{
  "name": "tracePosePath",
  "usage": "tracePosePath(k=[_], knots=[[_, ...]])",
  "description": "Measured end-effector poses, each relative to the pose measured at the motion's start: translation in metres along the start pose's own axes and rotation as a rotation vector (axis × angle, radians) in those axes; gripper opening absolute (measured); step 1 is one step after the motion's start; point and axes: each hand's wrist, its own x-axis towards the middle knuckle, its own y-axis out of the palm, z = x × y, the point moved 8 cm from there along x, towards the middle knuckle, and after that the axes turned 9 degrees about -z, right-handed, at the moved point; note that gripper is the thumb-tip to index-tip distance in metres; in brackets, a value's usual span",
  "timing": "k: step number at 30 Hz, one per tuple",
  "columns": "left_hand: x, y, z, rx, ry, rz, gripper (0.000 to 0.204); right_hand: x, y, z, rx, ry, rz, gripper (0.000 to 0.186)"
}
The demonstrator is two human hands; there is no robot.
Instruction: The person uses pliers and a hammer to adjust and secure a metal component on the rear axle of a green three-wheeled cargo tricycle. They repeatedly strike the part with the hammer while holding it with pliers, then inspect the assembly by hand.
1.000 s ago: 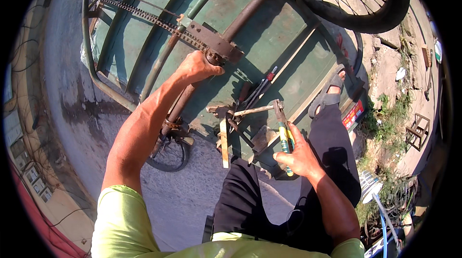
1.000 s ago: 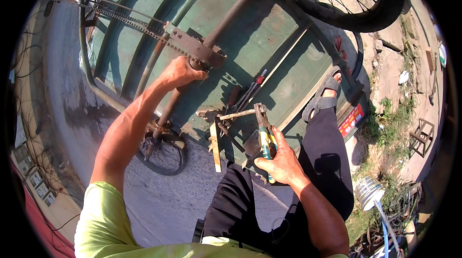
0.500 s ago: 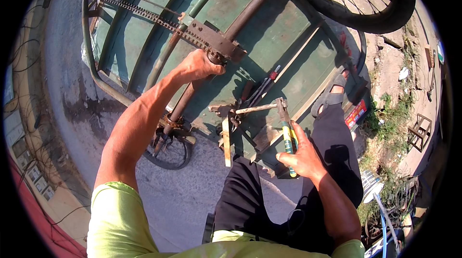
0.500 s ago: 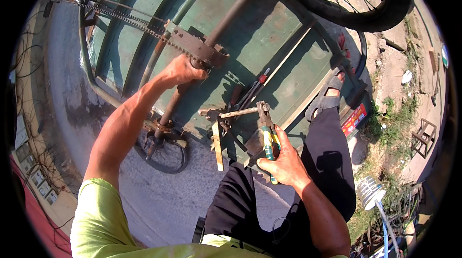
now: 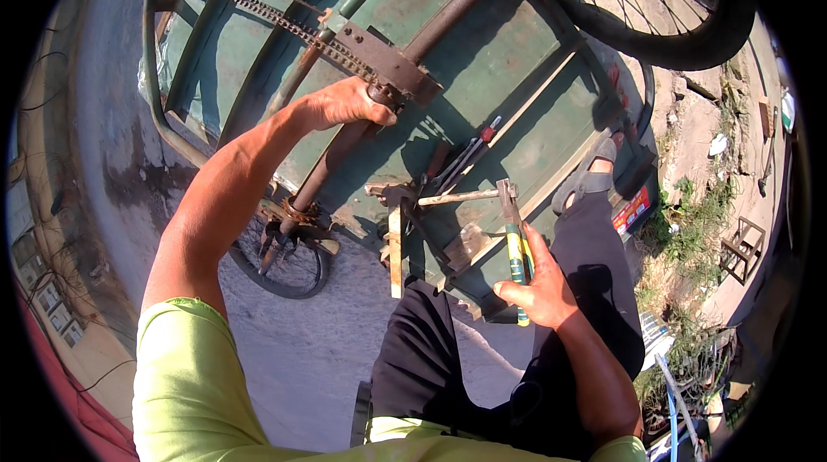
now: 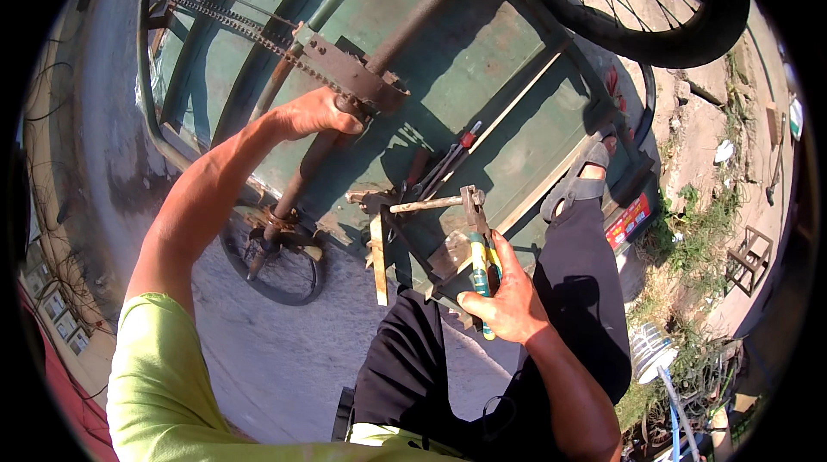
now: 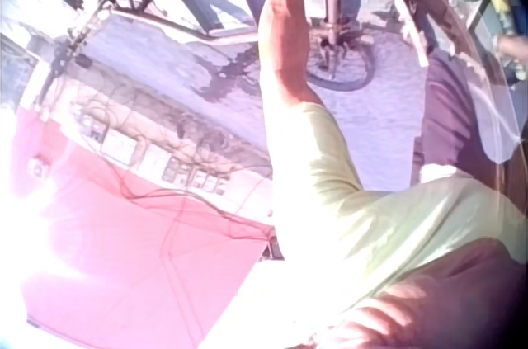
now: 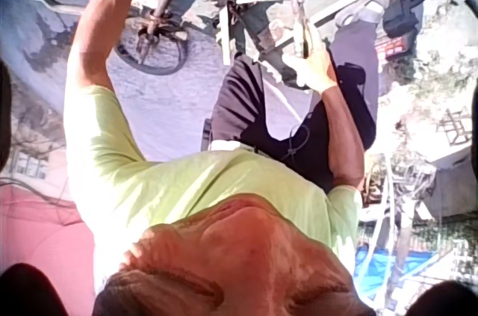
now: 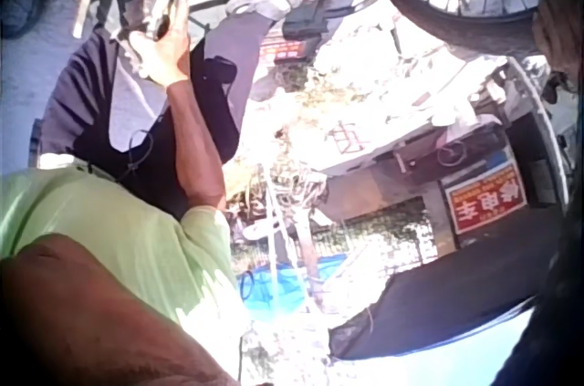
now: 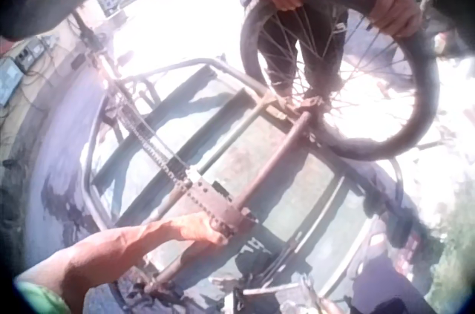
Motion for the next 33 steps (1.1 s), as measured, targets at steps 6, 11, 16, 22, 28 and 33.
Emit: tracePosePath(k=[6,11,16,22,28,33], knots=[[-0.003,-0.007,0.006,0.155,-0.007,-0.108,0.061,0.000,0.002,0.012,-0.118,-0.016,0.007,0.104],[-0.048,-0.018,-0.016,0.305,0.107,-0.563,0.086,0.005,0.002,-0.004,-0.175,-0.004,-0.024,0.109],[-0.145,0.010,0.003,0.223,0.158,-0.993,0.058,0.010,0.006,-0.018,-0.159,-0.052,-0.002,0.109],[-0.183,0.083,0.051,0.006,0.023,-0.875,0.049,0.006,0.017,0.000,-0.230,-0.075,-0.025,0.106],[-0.148,0.164,0.179,0.210,-0.433,-0.621,0.057,0.005,0.034,0.007,-0.239,-0.098,-0.078,0.103],[-0.133,0.185,0.201,0.289,-0.444,-0.638,0.058,0.000,0.052,-0.006,-0.239,-0.027,-0.065,0.104]])
